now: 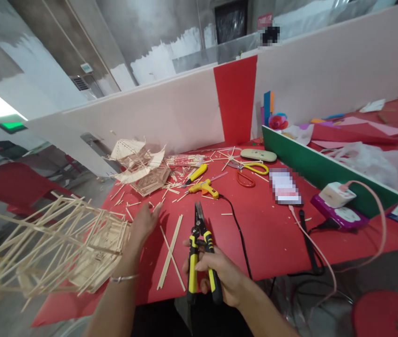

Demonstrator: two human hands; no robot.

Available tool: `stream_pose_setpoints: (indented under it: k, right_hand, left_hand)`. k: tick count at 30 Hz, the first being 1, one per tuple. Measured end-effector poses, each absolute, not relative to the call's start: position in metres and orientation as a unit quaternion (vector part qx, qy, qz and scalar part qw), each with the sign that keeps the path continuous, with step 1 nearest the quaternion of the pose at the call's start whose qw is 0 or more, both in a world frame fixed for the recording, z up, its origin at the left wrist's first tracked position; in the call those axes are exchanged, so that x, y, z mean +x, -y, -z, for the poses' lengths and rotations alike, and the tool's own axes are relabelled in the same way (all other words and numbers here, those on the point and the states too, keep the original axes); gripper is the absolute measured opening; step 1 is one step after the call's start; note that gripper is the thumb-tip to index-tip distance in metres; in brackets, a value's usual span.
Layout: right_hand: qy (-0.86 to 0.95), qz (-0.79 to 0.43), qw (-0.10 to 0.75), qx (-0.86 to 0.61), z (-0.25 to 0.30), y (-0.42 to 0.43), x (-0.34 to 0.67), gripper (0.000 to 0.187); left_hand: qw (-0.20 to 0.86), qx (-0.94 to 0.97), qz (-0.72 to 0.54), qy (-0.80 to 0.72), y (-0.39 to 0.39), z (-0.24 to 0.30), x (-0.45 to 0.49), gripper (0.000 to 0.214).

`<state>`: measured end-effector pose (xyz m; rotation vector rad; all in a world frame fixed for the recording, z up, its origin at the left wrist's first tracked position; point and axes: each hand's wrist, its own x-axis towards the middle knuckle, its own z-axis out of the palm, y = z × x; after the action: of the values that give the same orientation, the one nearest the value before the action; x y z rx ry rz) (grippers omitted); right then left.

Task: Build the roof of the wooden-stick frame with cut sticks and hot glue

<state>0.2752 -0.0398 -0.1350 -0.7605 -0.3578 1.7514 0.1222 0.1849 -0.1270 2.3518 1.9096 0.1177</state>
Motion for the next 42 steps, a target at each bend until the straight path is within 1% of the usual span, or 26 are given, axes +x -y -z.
stream_pose_setpoints:
  k: [3, 5, 8, 14, 21, 23, 27, 28, 30, 32, 35, 36, 37, 40, 42]
  right_hand:
    - [0.133, -0.768, 0.546, -0.307, 0.142, 0.04, 0.274, 0.068]
    - [0.13, -0.785, 0.525, -0.303, 0.143, 0.04, 0.27, 0.068]
    - [0.139, -0.792, 0.509, -0.308, 0.143, 0.04, 0.267, 0.067]
    - [0.14, -0.778, 0.527, -0.311, 0.146, 0.041, 0.266, 0.063]
    - [0.132, -0.772, 0.527, -0.331, 0.145, 0.043, 0.268, 0.062]
    - [0.131, -0.77, 0.525, -0.337, 0.144, 0.042, 0.268, 0.062]
    - [0.13, -0.77, 0.526, -0.338, 0.142, 0.039, 0.264, 0.061]
    - [0.13, -0.77, 0.525, -0.338, 0.142, 0.039, 0.263, 0.061]
    - [0.134, -0.772, 0.52, -0.341, 0.141, 0.04, 0.262, 0.062]
    - [0.137, -0.771, 0.518, -0.344, 0.139, 0.042, 0.263, 0.065]
    - [0.144, -0.766, 0.519, -0.352, 0.134, 0.045, 0.266, 0.065]
    - [0.147, -0.762, 0.52, -0.356, 0.132, 0.045, 0.268, 0.064]
    - [0.151, -0.758, 0.522, -0.361, 0.131, 0.044, 0.269, 0.063]
    - [0.169, -0.745, 0.526, -0.375, 0.127, 0.038, 0.268, 0.059]
    - [0.191, -0.734, 0.525, -0.386, 0.125, 0.034, 0.266, 0.05]
  left_hand:
    - [0.052, 0.777, -0.055, -0.626, -0.16, 0.139, 0.104, 0.027]
    - [0.04, 0.776, -0.064, -0.626, -0.143, 0.146, 0.096, 0.023]
    - [0.012, 0.774, -0.07, -0.629, -0.125, 0.153, 0.093, 0.024]
    - [-0.054, 0.771, -0.06, -0.631, -0.117, 0.16, 0.093, 0.026]
    - [-0.063, 0.758, -0.121, -0.637, -0.11, 0.144, 0.097, 0.027]
    - [-0.045, 0.751, -0.119, -0.648, -0.102, 0.137, 0.101, 0.03]
    - [0.031, 0.759, -0.025, -0.65, -0.091, 0.136, 0.114, 0.04]
    - [0.04, 0.757, -0.012, -0.652, -0.09, 0.139, 0.117, 0.04]
    - [0.071, 0.745, -0.024, -0.663, -0.091, 0.145, 0.121, 0.034]
    - [0.121, 0.733, -0.067, -0.666, -0.094, 0.145, 0.121, 0.026]
    - [0.198, 0.732, -0.156, -0.633, -0.098, 0.128, 0.116, 0.03]
    - [0.216, 0.732, -0.206, -0.612, -0.1, 0.119, 0.114, 0.031]
    - [0.236, 0.725, -0.283, -0.582, -0.102, 0.109, 0.113, 0.031]
    - [0.249, 0.676, -0.516, -0.463, -0.107, 0.089, 0.112, 0.017]
    - [0.276, 0.643, -0.583, -0.412, -0.11, 0.09, 0.113, 0.01]
